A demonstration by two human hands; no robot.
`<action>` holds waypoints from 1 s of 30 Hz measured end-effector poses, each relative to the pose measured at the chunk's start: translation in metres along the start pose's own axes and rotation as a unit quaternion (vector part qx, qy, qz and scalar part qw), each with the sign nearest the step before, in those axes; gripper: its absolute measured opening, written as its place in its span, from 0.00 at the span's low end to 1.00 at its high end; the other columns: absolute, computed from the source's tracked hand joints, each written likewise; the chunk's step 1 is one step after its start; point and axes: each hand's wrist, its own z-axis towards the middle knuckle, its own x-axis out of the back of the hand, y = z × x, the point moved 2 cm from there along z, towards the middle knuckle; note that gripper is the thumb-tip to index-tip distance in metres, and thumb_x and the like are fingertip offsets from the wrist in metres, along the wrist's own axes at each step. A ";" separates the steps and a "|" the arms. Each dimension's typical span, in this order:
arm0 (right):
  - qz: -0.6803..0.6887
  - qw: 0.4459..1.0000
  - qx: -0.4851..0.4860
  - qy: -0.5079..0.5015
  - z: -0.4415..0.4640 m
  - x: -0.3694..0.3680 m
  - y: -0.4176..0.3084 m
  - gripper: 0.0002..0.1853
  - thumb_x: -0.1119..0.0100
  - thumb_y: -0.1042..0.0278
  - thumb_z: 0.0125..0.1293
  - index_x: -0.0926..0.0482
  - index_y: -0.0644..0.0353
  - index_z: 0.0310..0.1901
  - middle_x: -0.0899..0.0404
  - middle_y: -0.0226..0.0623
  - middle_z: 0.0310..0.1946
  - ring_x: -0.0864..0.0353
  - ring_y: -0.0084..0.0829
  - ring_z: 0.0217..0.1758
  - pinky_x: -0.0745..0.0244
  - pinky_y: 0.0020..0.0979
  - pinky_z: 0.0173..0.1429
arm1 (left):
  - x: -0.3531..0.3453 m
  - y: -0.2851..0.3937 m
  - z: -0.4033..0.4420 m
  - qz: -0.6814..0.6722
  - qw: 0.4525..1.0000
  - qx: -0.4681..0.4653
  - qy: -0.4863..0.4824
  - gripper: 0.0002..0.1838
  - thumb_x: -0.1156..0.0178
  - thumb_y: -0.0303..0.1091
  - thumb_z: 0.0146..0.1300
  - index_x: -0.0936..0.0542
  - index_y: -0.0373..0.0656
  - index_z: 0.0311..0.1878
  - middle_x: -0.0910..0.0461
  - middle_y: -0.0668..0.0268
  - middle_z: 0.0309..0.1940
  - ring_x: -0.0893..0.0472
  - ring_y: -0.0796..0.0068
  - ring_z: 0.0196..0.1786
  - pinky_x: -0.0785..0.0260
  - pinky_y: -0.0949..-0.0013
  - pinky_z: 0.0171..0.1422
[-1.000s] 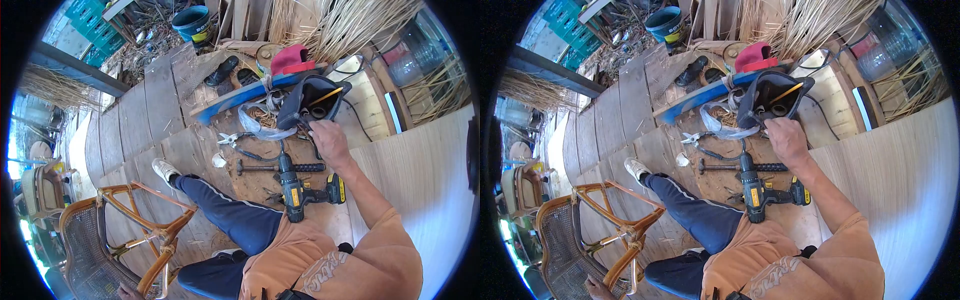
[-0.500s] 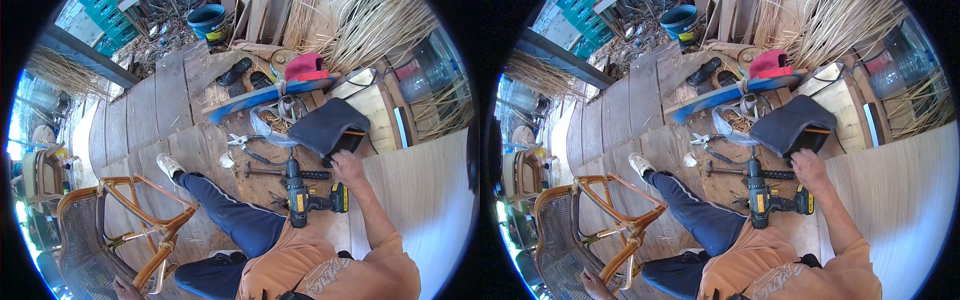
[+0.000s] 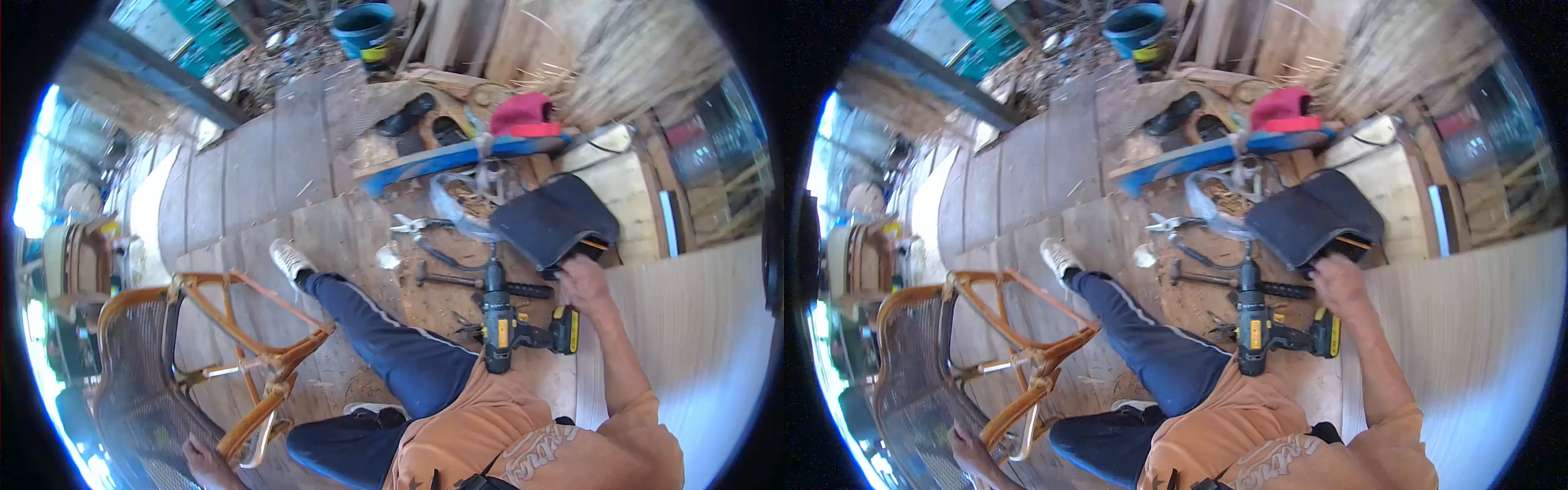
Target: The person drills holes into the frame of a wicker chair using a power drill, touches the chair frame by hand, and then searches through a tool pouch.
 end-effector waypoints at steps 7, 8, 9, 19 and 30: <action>0.049 0.994 0.016 0.098 0.088 0.015 0.016 0.13 0.50 0.77 0.62 0.25 0.66 0.48 0.25 0.46 0.46 0.27 0.43 0.53 0.36 0.35 0.60 | 0.005 0.010 -0.004 -0.095 0.991 -0.033 0.090 0.09 0.43 0.38 0.60 0.20 0.44 0.35 0.21 0.55 0.25 0.20 0.57 0.29 0.30 0.56 0.34; -0.005 0.996 0.053 0.077 0.112 0.010 0.046 0.14 0.51 0.76 0.63 0.27 0.67 0.50 0.26 0.47 0.49 0.29 0.43 0.56 0.38 0.35 0.63 | 0.003 0.008 -0.003 -0.046 0.997 0.002 0.067 0.10 0.44 0.41 0.60 0.21 0.44 0.31 0.22 0.56 0.24 0.21 0.54 0.28 0.29 0.55 0.34; -0.023 0.993 0.072 0.092 0.134 0.003 0.076 0.13 0.51 0.74 0.65 0.27 0.67 0.50 0.27 0.46 0.51 0.30 0.42 0.57 0.39 0.34 0.64 | 0.007 0.010 -0.003 -0.035 0.996 0.014 0.084 0.11 0.44 0.41 0.60 0.22 0.45 0.29 0.22 0.57 0.23 0.21 0.53 0.27 0.29 0.55 0.34; 0.073 0.995 -0.056 0.037 0.262 -0.024 0.173 0.24 0.51 0.63 0.62 0.31 0.76 0.54 0.28 0.56 0.52 0.30 0.48 0.55 0.37 0.37 0.59 | 0.026 0.014 0.001 -0.119 0.982 -0.011 0.146 0.10 0.41 0.39 0.56 0.22 0.43 0.27 0.21 0.61 0.22 0.21 0.59 0.26 0.30 0.60 0.32; 0.000 0.998 0.034 -0.046 0.278 -0.015 0.132 0.22 0.54 0.64 0.65 0.30 0.72 0.54 0.27 0.56 0.51 0.28 0.48 0.54 0.35 0.36 0.57 | 0.025 0.011 -0.001 -0.120 0.981 -0.017 0.152 0.09 0.41 0.38 0.56 0.23 0.44 0.26 0.22 0.63 0.21 0.22 0.61 0.25 0.31 0.61 0.34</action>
